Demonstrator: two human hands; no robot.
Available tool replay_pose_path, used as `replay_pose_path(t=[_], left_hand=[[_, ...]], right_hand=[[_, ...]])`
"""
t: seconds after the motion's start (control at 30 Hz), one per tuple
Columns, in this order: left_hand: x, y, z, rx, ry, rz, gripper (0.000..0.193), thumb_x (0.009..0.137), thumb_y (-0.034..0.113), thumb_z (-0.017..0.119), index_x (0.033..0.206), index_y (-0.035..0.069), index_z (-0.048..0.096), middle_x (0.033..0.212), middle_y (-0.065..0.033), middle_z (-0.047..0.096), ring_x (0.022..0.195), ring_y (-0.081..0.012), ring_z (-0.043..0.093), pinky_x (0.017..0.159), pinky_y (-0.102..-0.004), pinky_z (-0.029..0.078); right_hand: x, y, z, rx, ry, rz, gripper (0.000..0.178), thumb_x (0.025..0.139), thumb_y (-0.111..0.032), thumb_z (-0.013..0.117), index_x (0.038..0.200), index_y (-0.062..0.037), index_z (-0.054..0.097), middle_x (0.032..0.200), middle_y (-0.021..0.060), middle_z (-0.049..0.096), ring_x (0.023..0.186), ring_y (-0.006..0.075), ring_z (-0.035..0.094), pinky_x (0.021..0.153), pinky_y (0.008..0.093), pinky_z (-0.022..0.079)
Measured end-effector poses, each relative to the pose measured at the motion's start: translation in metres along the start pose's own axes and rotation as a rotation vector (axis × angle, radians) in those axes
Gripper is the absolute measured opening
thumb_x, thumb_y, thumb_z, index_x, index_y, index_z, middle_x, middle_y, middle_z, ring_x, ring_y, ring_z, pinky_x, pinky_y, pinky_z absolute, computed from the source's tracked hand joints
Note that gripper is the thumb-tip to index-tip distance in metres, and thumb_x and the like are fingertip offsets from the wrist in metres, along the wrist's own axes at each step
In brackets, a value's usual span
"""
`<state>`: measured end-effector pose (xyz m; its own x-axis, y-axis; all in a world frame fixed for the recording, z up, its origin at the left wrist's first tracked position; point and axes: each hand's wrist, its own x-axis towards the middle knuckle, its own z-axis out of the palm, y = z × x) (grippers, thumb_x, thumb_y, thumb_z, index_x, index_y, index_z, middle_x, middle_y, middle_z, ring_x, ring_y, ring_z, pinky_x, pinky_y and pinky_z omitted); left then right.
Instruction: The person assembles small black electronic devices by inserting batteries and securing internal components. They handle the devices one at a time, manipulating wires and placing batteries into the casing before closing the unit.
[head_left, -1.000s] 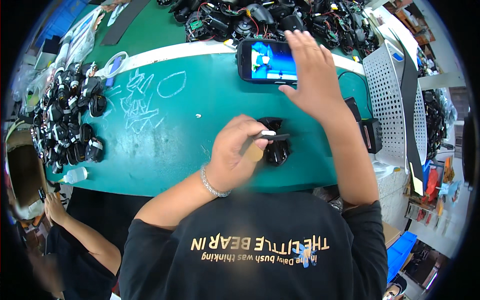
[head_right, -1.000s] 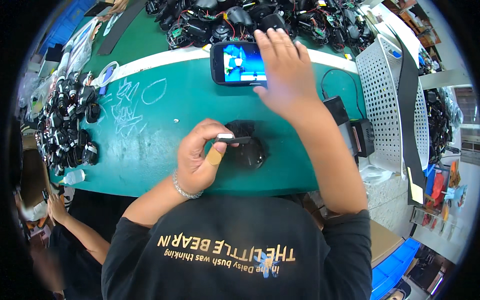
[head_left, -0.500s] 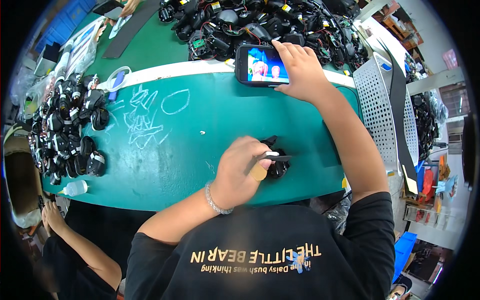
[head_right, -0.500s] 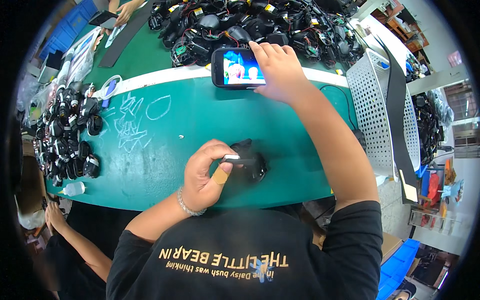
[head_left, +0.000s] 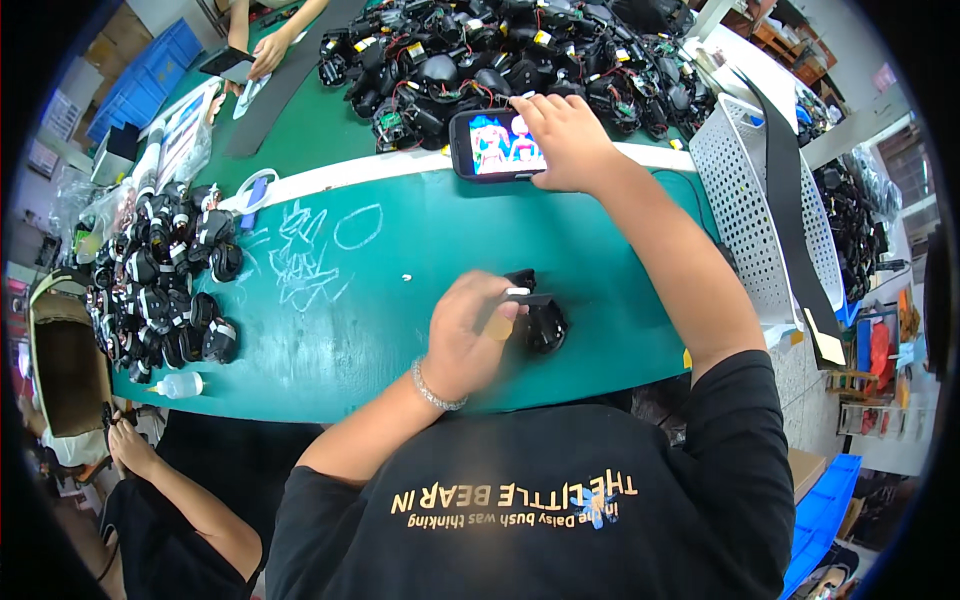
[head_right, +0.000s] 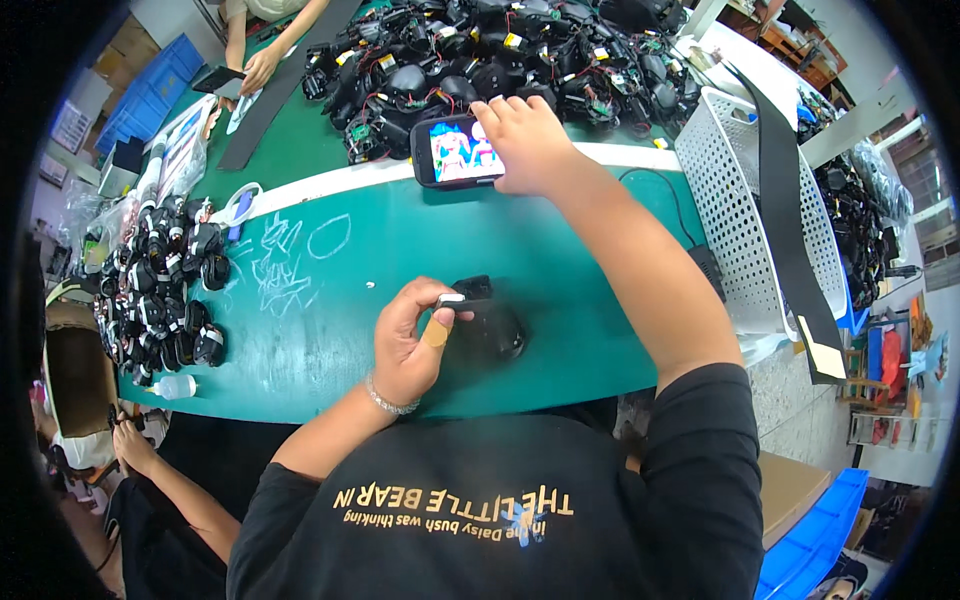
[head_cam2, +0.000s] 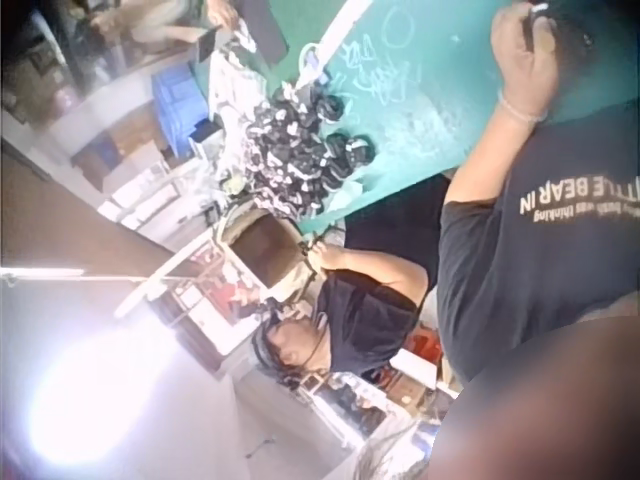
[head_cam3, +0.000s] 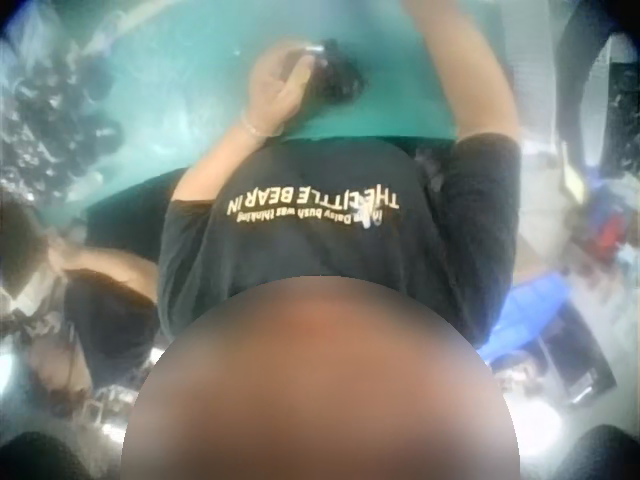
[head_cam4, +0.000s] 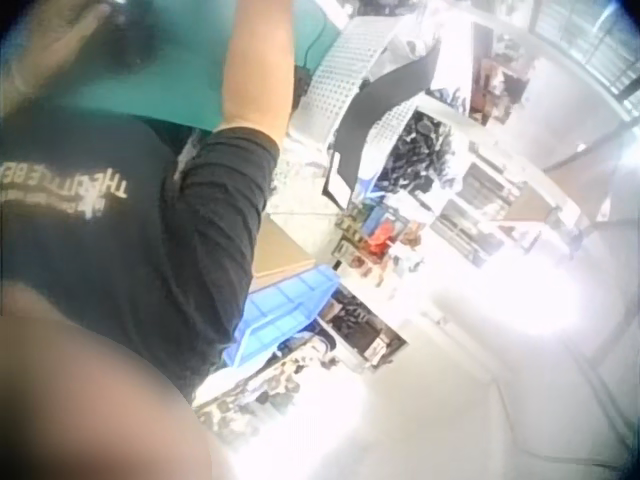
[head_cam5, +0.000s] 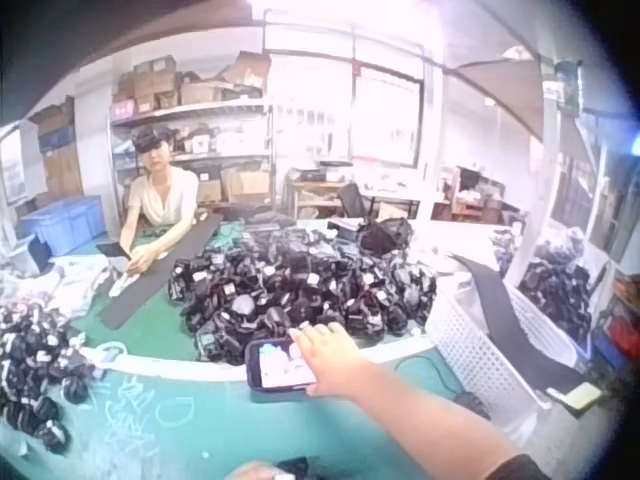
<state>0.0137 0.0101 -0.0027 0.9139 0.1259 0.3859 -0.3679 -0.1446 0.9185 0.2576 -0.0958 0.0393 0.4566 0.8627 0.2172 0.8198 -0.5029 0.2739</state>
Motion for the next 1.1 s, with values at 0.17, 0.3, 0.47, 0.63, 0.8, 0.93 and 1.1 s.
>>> replay_pose_path(t=[0.17, 0.3, 0.47, 0.63, 0.8, 0.93, 1.1], left_hand=[[0.001, 0.003, 0.001, -0.075, 0.027, -0.047, 0.014, 0.091, 0.013, 0.052, 0.096, 0.0, 0.054, 0.088, -0.0078, 0.054, 0.08, -0.0147, 0.057, 0.072, -0.0284, 0.05], [0.003, 0.004, 0.004, -0.214, 0.059, -0.1, 0.014, 0.092, 0.013, 0.052, 0.097, 0.001, 0.053, 0.089, -0.0072, 0.055, 0.081, -0.015, 0.057, 0.074, -0.0282, 0.048], [0.003, 0.003, 0.0, -0.247, 0.089, -0.152, 0.014, 0.092, 0.013, 0.052, 0.098, 0.001, 0.053, 0.091, -0.0072, 0.057, 0.082, -0.0141, 0.057, 0.077, -0.0273, 0.046], [0.007, 0.011, 0.0, -0.389, 0.174, -0.233, 0.013, 0.091, 0.009, 0.051, 0.1, 0.0, 0.053, 0.09, -0.0046, 0.059, 0.083, -0.0105, 0.056, 0.076, -0.0246, 0.045], [0.006, 0.005, 0.001, -0.41, 0.152, -0.208, 0.013, 0.091, 0.008, 0.051, 0.101, -0.001, 0.053, 0.094, -0.0052, 0.058, 0.085, -0.0103, 0.055, 0.077, -0.0248, 0.044], [0.005, 0.001, -0.002, -0.355, 0.1, -0.145, 0.015, 0.091, 0.008, 0.051, 0.103, -0.001, 0.052, 0.096, -0.006, 0.057, 0.087, -0.0113, 0.055, 0.078, -0.026, 0.044], [0.011, -0.002, -0.007, -0.42, 0.05, -0.187, 0.014, 0.092, 0.009, 0.05, 0.103, 0.0, 0.051, 0.094, -0.0074, 0.057, 0.085, -0.0126, 0.055, 0.078, -0.0271, 0.045]], right_hand=[[-0.005, 0.0, -0.002, 0.031, -0.012, 0.007, 0.09, 0.055, -0.028, 0.075, 0.13, 0.001, 0.035, 0.111, 0.0112, 0.051, 0.103, 0.0235, 0.05, 0.088, 0.0343, 0.038], [-0.009, 0.008, 0.005, 0.073, 0.027, -0.037, 0.095, 0.058, -0.03, 0.077, 0.135, -0.0023, 0.029, 0.12, 0.0127, 0.049, 0.113, 0.0246, 0.046, 0.095, 0.036, 0.035], [-0.021, -0.017, -0.011, 0.238, 0.199, 0.016, 0.088, 0.068, -0.031, 0.073, 0.137, -0.005, 0.026, 0.129, 0.0146, 0.044, 0.122, 0.0279, 0.04, 0.101, 0.0392, 0.03], [-0.073, -0.088, -0.039, 1.399, 0.319, 0.198, 0.046, 0.082, -0.024, 0.06, 0.119, -0.0024, 0.042, 0.106, 0.0104, 0.053, 0.1, 0.0206, 0.05, 0.087, 0.0347, 0.037], [-0.096, -0.109, -0.047, 1.649, 0.258, 0.107, 0.028, 0.082, -0.015, 0.061, 0.102, -0.0005, 0.049, 0.089, 0.0077, 0.052, 0.081, 0.0136, 0.048, 0.071, 0.0273, 0.04], [-0.088, -0.108, -0.041, 1.595, 0.285, 0.073, 0.012, 0.082, -0.006, 0.06, 0.088, 0.0008, 0.052, 0.078, 0.0064, 0.051, 0.069, 0.012, 0.048, 0.06, 0.0247, 0.039], [-0.094, -0.109, -0.037, 1.79, 0.201, 0.201, 0.009, 0.084, -0.005, 0.059, 0.087, 0.0006, 0.053, 0.075, 0.0054, 0.051, 0.064, 0.0105, 0.048, 0.057, 0.0229, 0.039]])
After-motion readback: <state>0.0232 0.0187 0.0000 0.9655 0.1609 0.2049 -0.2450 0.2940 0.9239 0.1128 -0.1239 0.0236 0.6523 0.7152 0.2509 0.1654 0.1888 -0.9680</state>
